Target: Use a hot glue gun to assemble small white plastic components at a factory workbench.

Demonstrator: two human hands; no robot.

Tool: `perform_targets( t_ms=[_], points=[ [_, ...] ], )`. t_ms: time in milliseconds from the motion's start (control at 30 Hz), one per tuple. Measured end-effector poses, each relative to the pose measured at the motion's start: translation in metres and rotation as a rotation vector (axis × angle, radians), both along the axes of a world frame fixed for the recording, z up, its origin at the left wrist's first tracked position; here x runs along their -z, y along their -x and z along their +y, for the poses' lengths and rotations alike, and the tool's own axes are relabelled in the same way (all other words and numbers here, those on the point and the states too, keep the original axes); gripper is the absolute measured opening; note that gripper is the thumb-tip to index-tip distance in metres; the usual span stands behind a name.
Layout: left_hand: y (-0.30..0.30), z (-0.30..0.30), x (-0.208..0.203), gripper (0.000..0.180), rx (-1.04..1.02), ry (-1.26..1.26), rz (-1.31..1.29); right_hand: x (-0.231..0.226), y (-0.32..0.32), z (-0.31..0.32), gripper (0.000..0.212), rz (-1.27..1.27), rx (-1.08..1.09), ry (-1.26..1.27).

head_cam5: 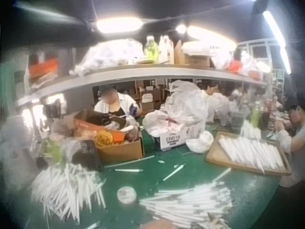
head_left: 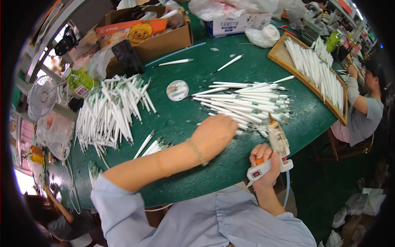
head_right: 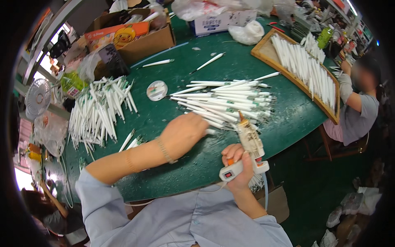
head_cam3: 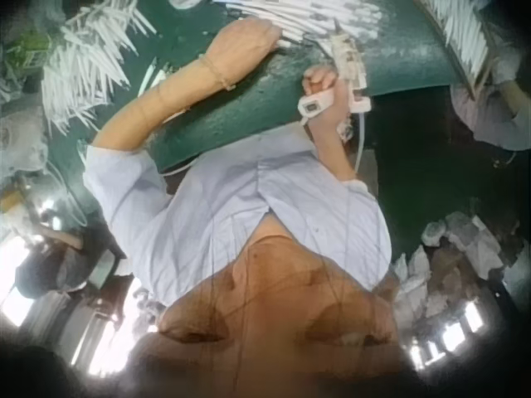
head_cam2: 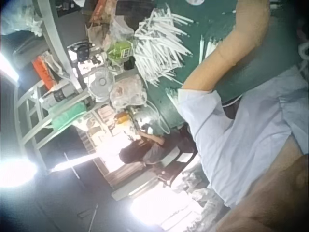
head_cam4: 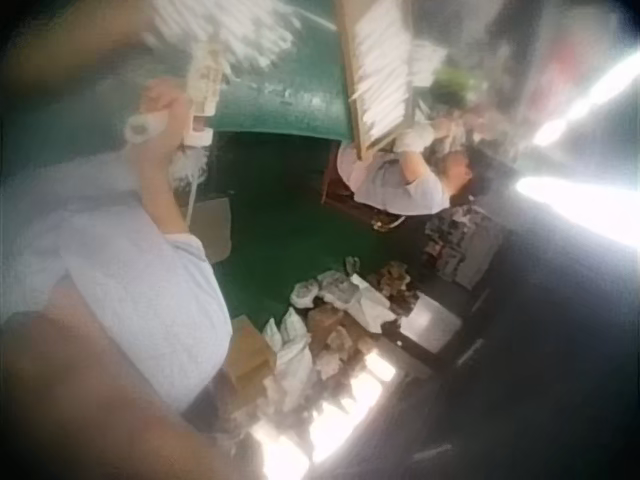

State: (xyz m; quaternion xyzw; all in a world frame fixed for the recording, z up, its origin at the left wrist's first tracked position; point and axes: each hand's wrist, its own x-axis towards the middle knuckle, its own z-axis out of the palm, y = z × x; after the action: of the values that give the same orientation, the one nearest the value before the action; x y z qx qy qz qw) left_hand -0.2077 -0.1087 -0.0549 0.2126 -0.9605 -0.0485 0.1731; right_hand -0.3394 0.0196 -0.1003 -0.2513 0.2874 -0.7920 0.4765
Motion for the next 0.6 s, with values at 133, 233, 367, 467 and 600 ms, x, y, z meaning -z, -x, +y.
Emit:
perform_targets(
  t_ms=[133,233,367,467,600],
  points=[
    [-0.047,0.022,-0.055,0.022,-0.171,-0.221,-0.014,0.002,0.002,0.003,0.033,-0.032,-0.035,0.030],
    [-0.082,0.044,-0.094,0.037,-0.267,-0.393,0.043,0.003,0.004,0.003,0.033,-0.003,-0.069,0.033],
    [-0.119,0.076,-0.094,0.052,-0.486,-0.856,0.317,-0.001,0.001,-0.001,0.032,0.106,-0.280,0.014],
    [-0.131,0.088,-0.084,0.048,-0.547,-1.003,0.414,-0.008,-0.010,-0.002,0.030,0.216,-0.451,-0.007],
    [-0.132,0.100,-0.065,0.049,-0.560,-1.106,0.485,-0.013,-0.027,0.004,0.028,0.279,-0.658,-0.071]
  ],
)
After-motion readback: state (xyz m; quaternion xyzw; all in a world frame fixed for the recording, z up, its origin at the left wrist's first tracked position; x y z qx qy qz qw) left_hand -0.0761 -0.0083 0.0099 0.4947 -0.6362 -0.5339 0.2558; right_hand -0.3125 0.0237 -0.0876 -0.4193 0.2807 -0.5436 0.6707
